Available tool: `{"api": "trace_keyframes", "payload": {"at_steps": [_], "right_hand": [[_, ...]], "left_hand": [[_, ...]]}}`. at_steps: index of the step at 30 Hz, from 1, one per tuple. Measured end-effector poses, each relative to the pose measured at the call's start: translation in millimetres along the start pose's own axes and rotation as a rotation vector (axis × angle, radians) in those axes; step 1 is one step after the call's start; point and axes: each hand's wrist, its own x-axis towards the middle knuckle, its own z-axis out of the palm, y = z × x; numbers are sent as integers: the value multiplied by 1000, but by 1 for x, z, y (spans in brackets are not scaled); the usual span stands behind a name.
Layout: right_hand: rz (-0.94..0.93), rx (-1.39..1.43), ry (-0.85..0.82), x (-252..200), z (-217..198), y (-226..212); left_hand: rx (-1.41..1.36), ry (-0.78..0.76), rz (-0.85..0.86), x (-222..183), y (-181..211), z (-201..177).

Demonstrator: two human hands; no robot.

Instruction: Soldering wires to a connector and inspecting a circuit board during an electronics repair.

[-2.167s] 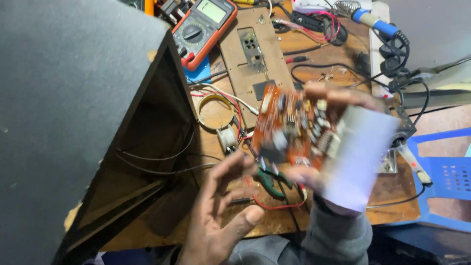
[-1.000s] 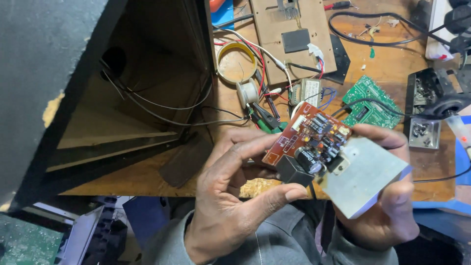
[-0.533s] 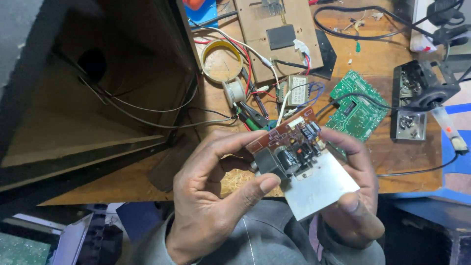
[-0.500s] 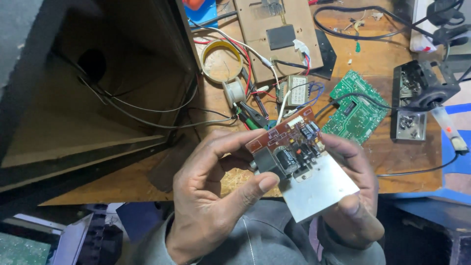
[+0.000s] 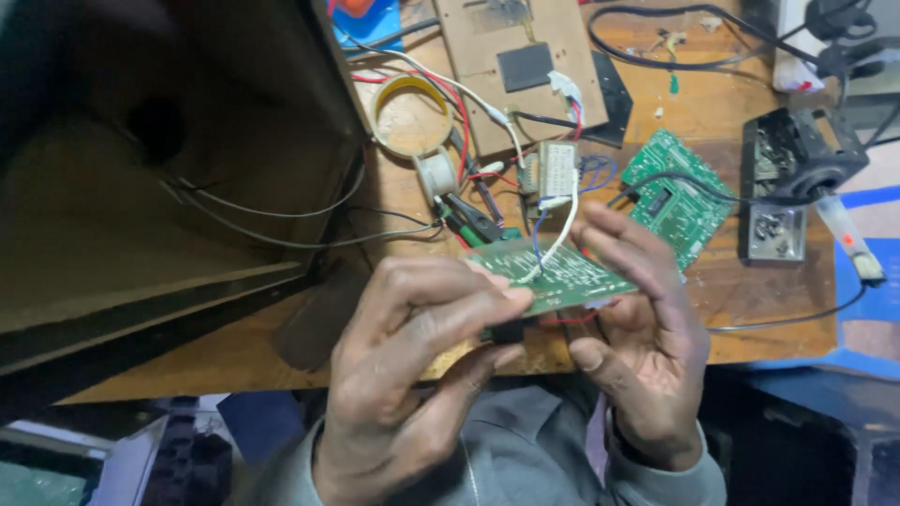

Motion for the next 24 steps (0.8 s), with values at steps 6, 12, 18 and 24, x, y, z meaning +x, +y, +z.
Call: {"api": "trace_keyframes", "payload": {"at_steps": [6, 12, 18, 24], "right_hand": [[-181, -86, 196, -5, -3, 3], [-267, -113, 256, -9, -6, 5], [-296, -72, 256, -12, -9, 13], [-298, -85, 275, -12, -8, 15]], "left_hand": [[18, 44, 91, -3, 0, 10], [-75, 86, 153, -6, -4, 12], [-67, 77, 197, -8, -9, 13], [-78, 63, 235, -7, -14, 13]]}}
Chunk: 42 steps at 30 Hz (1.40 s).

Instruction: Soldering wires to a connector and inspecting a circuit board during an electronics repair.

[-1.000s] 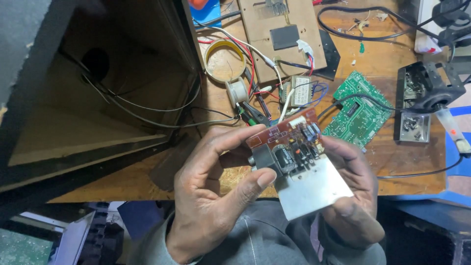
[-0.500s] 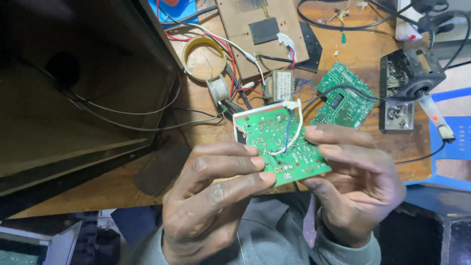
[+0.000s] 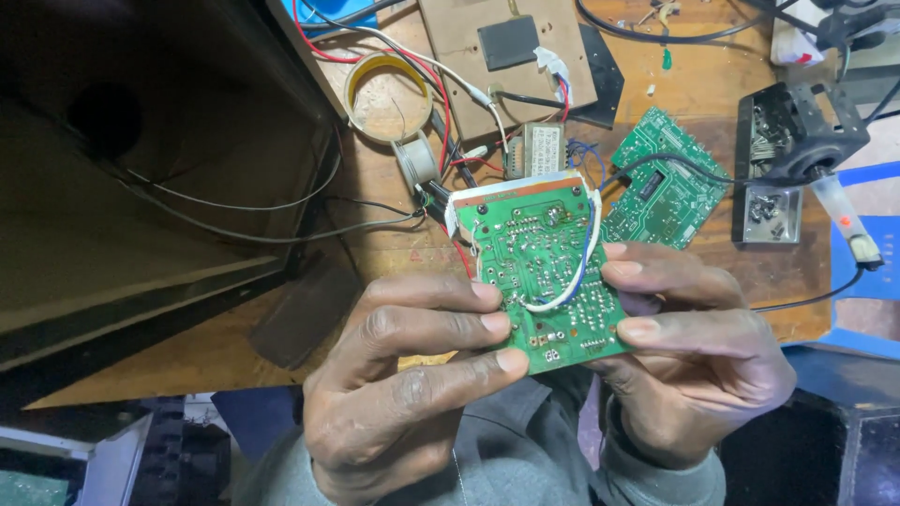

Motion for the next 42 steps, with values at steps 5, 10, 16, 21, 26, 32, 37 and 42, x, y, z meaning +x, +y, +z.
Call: {"api": "trace_keyframes", "payload": {"at_steps": [5, 10, 16, 21, 26, 32, 37, 42], "right_hand": [[-15, 20, -3, 1, -2, 4], [-20, 51, 11, 2, 1, 6], [-32, 82, -6, 4, -1, 10], [-33, 92, 66, 5, 5, 12], [-53, 81, 52, 3, 1, 18], [-66, 43, 23, 4, -3, 19], [-76, -4, -10, 3, -4, 18], [-67, 1, -33, 2, -7, 20]], "left_hand": [[19, 61, 2, 7, 6, 9], [42, 153, -7, 8, 6, 19], [77, 192, -33, 13, 8, 23], [52, 171, 9, 12, 3, 24], [99, 131, -207, 10, 4, 14], [-62, 28, -414, 9, 1, 5], [-243, 7, -454, 3, 0, 6], [-249, -29, -457, 6, 3, 4]]}}
